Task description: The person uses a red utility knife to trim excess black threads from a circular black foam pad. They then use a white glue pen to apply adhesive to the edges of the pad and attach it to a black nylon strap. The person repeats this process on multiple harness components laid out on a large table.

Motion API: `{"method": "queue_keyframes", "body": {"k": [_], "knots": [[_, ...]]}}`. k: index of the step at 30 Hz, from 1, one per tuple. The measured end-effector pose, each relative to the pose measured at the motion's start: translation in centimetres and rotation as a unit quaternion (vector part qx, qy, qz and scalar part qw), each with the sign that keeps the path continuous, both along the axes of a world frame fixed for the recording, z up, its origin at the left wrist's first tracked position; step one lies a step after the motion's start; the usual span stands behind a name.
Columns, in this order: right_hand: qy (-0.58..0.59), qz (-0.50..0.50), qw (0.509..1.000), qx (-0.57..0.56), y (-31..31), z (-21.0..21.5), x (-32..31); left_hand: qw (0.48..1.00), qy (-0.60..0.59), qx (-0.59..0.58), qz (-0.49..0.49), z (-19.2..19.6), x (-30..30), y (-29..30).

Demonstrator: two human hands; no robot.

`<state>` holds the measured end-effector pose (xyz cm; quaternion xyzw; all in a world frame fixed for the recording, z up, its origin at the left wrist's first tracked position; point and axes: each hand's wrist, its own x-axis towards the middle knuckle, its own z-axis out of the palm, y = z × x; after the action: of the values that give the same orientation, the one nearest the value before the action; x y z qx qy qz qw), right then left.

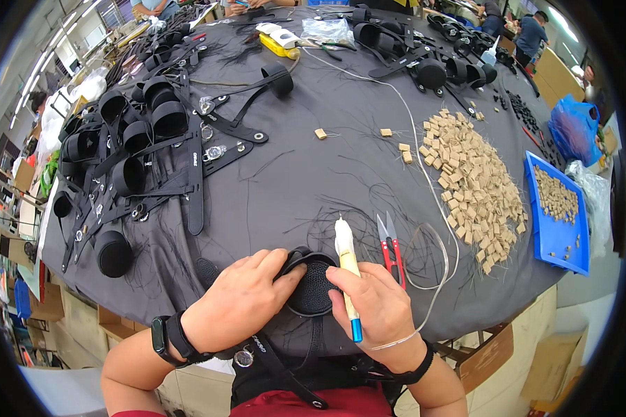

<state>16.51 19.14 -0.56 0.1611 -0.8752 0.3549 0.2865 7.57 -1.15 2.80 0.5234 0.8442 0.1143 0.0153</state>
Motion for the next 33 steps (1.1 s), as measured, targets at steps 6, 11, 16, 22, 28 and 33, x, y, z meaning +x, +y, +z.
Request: {"method": "queue_keyframes", "body": {"k": [6, 11, 16, 22, 28, 33], "knots": [[0.010, 0.003, 1.000, -0.001, -0.1, -0.2, -0.1, 0.999, -0.009, -0.053, 0.004, 0.5, 0.1, 0.5], [0.017, -0.011, 1.000, 0.004, -0.2, -0.1, -0.3, 0.995, -0.096, 0.024, -0.020, 0.1, -0.8, 0.1], [0.008, -0.004, 1.000, 0.005, -0.1, -0.1, -0.3, 0.985, -0.154, 0.067, -0.046, -0.2, -1.7, -0.9], [0.010, -0.002, 1.000, 0.014, -0.2, -0.2, -0.4, 0.991, -0.110, 0.077, -0.017, -0.3, -0.8, -0.5], [0.008, -0.010, 1.000, 0.024, -0.2, 0.1, -0.5, 0.998, -0.057, 0.029, -0.009, -0.2, -0.7, 0.1], [0.009, -0.013, 1.000, 0.027, -0.2, 0.1, -0.5, 0.995, -0.086, 0.029, -0.041, -0.2, -1.4, -0.8]]}}
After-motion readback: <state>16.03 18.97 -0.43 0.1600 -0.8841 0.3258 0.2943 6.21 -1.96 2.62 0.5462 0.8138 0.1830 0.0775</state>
